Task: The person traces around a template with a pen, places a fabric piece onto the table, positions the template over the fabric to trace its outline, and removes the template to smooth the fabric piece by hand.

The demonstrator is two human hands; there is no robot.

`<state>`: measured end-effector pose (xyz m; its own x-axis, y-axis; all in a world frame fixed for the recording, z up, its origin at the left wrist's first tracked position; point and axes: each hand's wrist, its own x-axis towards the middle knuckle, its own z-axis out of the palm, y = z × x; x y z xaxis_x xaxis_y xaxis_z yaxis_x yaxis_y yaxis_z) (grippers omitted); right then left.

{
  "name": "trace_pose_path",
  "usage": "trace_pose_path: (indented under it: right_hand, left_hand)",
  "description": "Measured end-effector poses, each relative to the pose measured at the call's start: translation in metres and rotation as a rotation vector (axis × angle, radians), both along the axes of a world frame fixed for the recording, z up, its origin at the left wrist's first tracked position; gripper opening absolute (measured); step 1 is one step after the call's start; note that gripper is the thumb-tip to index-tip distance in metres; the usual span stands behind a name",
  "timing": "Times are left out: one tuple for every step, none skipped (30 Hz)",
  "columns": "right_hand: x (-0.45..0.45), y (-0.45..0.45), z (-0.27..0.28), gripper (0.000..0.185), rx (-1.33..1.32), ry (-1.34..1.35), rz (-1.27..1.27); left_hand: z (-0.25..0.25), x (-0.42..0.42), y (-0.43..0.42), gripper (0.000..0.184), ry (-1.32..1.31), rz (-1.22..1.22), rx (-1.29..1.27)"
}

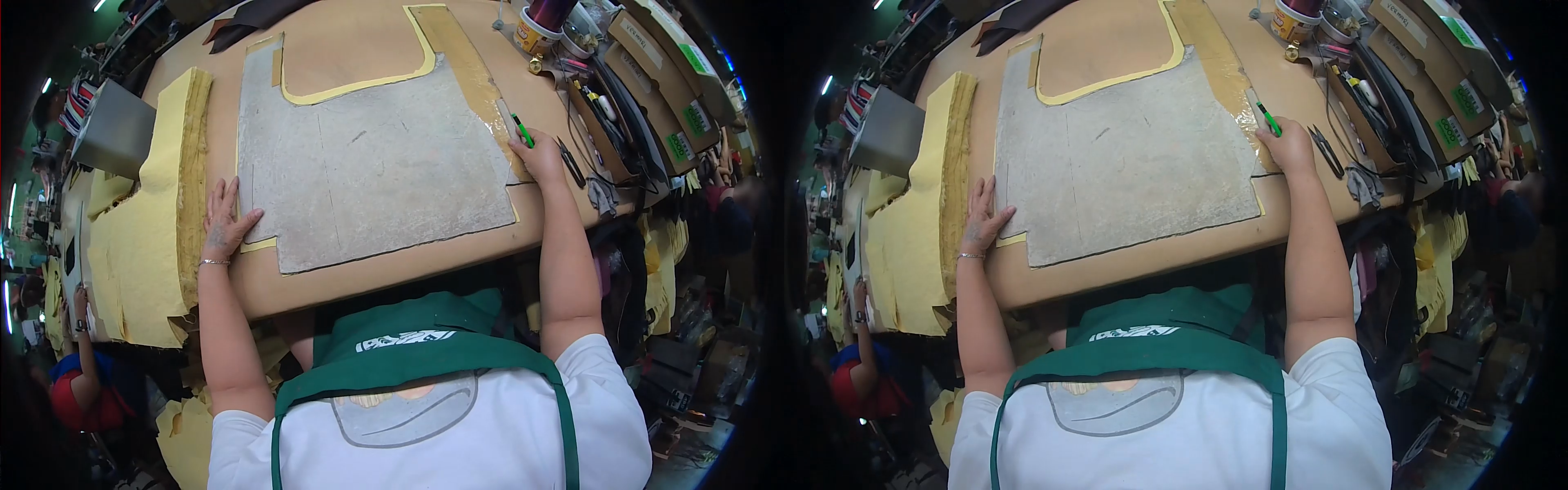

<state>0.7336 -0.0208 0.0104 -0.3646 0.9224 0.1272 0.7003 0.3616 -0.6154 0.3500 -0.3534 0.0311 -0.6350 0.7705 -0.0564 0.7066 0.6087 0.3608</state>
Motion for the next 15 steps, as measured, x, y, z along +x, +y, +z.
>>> trace_pose_path:
  right_hand:
    - [0.000,0.000,0.000,0.031,0.009,-0.003,0.005]
    - [0.000,0.000,0.000,0.032,0.004,0.006,0.000]
    - [0.000,0.000,-0.001,0.032,0.000,0.015,-0.004]
    - [0.000,0.000,-0.002,0.033,-0.005,0.023,-0.008]
    - [0.000,0.000,-0.002,0.033,-0.010,0.025,-0.010]
    - [0.000,0.000,-0.002,0.034,-0.015,0.025,-0.012]
    - [0.000,0.000,-0.002,0.034,-0.020,0.026,-0.013]
    - [-0.001,0.000,-0.001,0.034,-0.029,0.014,-0.017]
    - [-0.001,0.000,0.001,0.034,-0.038,0.002,-0.021]
    - [-0.002,-0.001,0.002,0.034,-0.047,-0.010,-0.025]
    - [-0.001,0.000,0.001,0.034,-0.039,-0.001,-0.021]
    - [0.000,0.000,-0.002,0.034,-0.029,0.008,-0.018]
    - [0.000,0.001,-0.003,0.035,-0.019,0.017,-0.014]
    - [0.000,0.002,-0.002,0.035,-0.029,0.017,-0.015]
    - [0.000,0.002,-0.002,0.035,-0.040,0.017,-0.016]
  left_hand:
    - [-0.002,-0.002,0.000,0.076,-0.007,-0.003,0.009]
    - [-0.003,-0.003,-0.001,0.076,-0.015,-0.006,0.019]
    - [-0.003,-0.003,-0.001,0.076,-0.013,-0.005,0.018]
    - [-0.002,-0.002,-0.001,0.077,-0.011,-0.005,0.017]
    - [-0.002,-0.002,-0.001,0.077,-0.010,-0.005,0.015]
    - [-0.002,-0.003,-0.002,0.077,-0.009,-0.010,0.018]
    - [-0.003,-0.004,-0.002,0.077,-0.008,-0.016,0.020]
    - [-0.005,-0.005,-0.002,0.077,-0.008,-0.022,0.023]
    - [-0.008,-0.008,-0.003,0.079,-0.035,-0.015,0.038]
    - [-0.011,-0.010,-0.003,0.081,-0.063,-0.009,0.052]
    - [-0.013,-0.012,-0.004,0.083,-0.090,-0.002,0.067]
    - [-0.014,-0.013,-0.004,0.083,-0.085,0.001,0.061]
    - [-0.014,-0.013,-0.004,0.083,-0.080,0.004,0.055]
    - [-0.014,-0.012,-0.004,0.083,-0.074,0.008,0.049]
    - [-0.013,-0.012,-0.004,0.083,-0.070,0.010,0.043]
